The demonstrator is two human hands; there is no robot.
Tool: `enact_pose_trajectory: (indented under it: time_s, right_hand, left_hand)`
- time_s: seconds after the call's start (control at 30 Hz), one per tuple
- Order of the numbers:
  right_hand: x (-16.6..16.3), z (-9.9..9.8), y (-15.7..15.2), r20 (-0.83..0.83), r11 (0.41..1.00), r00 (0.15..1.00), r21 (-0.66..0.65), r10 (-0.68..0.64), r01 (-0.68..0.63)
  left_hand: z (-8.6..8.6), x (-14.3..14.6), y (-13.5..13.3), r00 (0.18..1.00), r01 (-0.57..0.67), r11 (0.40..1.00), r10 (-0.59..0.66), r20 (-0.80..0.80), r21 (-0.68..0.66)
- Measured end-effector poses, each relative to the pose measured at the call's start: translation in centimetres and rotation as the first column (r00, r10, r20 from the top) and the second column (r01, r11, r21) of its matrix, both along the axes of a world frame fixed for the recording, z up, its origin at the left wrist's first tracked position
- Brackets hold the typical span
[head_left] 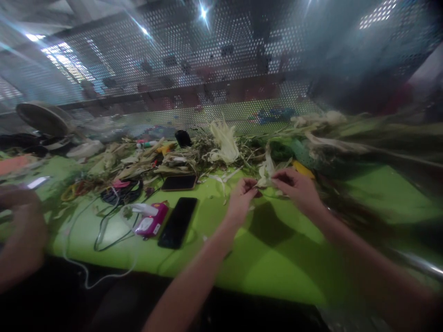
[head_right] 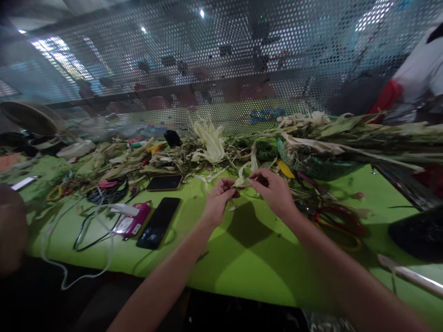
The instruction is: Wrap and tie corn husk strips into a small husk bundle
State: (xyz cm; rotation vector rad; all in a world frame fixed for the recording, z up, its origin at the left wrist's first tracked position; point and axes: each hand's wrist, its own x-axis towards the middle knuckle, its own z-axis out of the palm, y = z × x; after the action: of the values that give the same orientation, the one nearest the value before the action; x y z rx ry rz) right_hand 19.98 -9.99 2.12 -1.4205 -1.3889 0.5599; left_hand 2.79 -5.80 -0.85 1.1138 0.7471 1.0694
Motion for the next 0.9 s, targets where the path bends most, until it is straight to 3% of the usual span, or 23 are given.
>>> enact_pose_trajectory:
  time_s: [0.13,0.27,0.5,0.6,0.7,0.9]
  right_hand:
    - [0.2,-0.1,0.3,-0.030,0.992,0.996,-0.086,0.085,-0.088]
    - [0.3,-0.3,0.7,-0.136,0.994,0.987,-0.056,0.087,-0.095]
    - [-0.4,0.0,0.4,-0.078,0.999,0.997,0.049,0.019,-0.015]
    - [-0.7,-0.1,0.2,0.062,0.995,0.998,0.096,0.025,-0.031]
    - [-0.8,-0.3,0.1,0.131,0.990,0.991,0.137,0.018,-0.036]
    - [-1.2,0.0,-0.3,-0.025,0.990,0.999,0.135,-0.044,0.047]
  left_hand:
    - [-0.1,0.1,-0.2,0.991,0.102,0.990,-0.093,-0.096,0.096]
    - [-0.1,0.1,-0.5,0.971,0.176,0.972,-0.145,-0.188,0.158]
    - [0.4,0.0,-0.5,0.944,0.296,0.953,-0.282,-0.172,0.063]
    - [0.4,-0.2,-0.5,0.935,0.280,0.960,-0.278,-0.218,-0.022]
    - [0.4,-0.3,-0.7,0.926,0.245,0.969,-0.238,-0.292,-0.015]
    - [0.5,-0.4,-0.8,0.959,0.129,0.992,-0.129,-0.251,-0.016]
